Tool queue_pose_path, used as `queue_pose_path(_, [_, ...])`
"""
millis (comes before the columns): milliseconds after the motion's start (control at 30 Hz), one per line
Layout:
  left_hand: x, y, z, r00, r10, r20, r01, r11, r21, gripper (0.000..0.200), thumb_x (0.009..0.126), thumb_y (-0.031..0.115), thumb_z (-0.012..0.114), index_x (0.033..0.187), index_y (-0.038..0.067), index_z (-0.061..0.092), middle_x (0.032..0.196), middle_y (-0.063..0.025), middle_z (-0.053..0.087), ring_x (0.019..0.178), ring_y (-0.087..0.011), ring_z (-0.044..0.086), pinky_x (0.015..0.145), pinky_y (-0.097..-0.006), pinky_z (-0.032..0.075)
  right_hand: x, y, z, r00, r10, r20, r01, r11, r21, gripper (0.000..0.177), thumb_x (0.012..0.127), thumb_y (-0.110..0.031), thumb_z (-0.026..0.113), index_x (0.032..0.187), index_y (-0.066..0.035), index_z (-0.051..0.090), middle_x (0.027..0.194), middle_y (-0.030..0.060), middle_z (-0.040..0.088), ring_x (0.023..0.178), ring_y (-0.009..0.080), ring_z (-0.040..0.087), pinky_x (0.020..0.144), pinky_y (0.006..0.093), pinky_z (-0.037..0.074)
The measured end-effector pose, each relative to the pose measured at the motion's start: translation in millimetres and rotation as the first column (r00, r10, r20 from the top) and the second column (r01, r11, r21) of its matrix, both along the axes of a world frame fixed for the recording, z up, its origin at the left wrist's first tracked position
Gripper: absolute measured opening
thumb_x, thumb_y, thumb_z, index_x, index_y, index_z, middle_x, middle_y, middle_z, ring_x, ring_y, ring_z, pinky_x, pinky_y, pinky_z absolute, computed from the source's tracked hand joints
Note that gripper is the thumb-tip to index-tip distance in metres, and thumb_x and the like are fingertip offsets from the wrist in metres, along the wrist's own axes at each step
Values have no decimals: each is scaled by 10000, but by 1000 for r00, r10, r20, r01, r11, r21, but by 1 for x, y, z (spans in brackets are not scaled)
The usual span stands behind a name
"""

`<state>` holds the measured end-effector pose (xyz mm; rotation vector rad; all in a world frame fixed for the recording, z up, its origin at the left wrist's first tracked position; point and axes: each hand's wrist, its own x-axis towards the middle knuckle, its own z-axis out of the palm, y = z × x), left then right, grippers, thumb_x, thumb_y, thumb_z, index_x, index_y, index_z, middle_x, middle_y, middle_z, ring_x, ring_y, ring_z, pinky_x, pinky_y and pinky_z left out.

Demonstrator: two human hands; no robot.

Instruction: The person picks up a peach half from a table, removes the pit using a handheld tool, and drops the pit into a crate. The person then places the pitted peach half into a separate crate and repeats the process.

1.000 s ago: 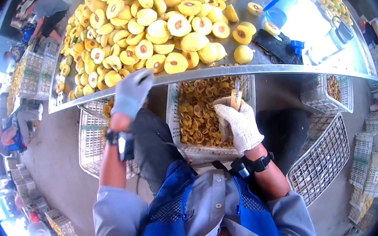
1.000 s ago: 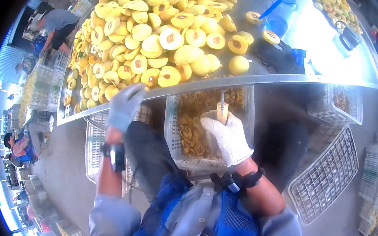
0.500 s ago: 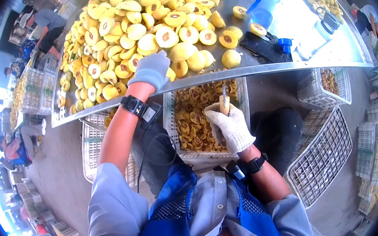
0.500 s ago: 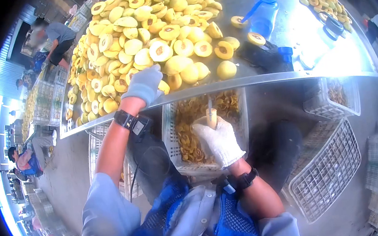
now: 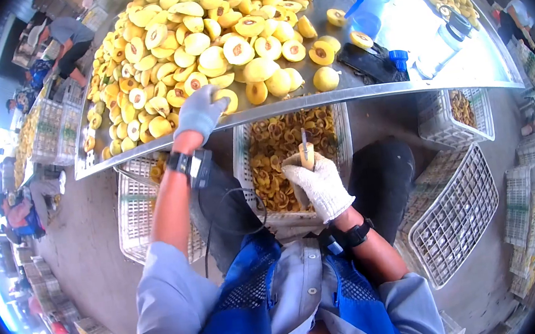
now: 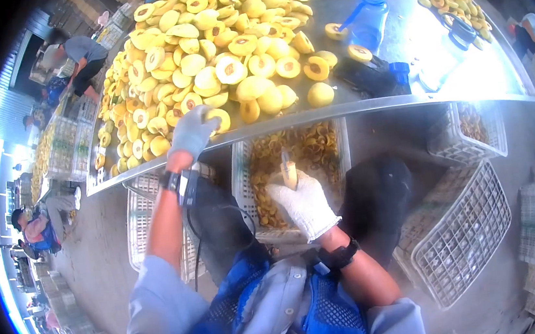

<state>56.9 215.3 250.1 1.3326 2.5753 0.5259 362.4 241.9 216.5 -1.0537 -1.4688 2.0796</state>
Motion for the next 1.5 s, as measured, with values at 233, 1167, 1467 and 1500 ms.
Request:
queue_pose_path(233, [71, -57, -19, 381, -284, 880, -479, 753, 451, 569, 989, 264, 744, 1425, -34, 531, 1235, -126, 688, 1014, -221, 727, 822, -372, 646, -13, -23, 0, 990, 118, 80, -126, 986, 106, 194, 898, -155, 770, 1045, -41, 717, 756, -3, 661, 596, 80, 578, 564, 264, 480])
queue_pose_path(1167, [170, -82, -30, 538, -186, 822, -533, 681, 503, 521, 916, -58, 666, 1413, -58, 509, 1310, -137, 660, 1149, -199, 683, 1012, -317, 560, -1, -45, 13, 982, 140, -127, -170, 948, -269, 193, 934, -180, 766, 1027, -28, 692, 652, -18, 584, 468, 68, 492, 424, 239, 381])
queue_pose_path(1467, [173, -79, -31, 644, -202, 738, -448, 682, 578, 519, 895, -87, 662, 1389, -58, 506, 1334, -151, 657, 1185, -216, 672, 1034, -323, 556, 0, -43, 2, 971, 161, -176, -211, 926, -314, 204, 941, -218, 744, 1033, -45, 688, 731, -14, 630, 598, 73, 563, 539, 240, 445])
queue_pose_path(1500, [173, -78, -34, 670, -214, 711, -427, 672, 604, 517, 891, -88, 662, 1385, -56, 514, 1337, -150, 656, 1195, -217, 666, 1040, -323, 551, -1, -45, 2, 971, 130, -201, -197, 912, -361, 196, 943, -203, 752, 1034, -41, 688, 700, -21, 612, 564, 67, 548, 508, 232, 429])
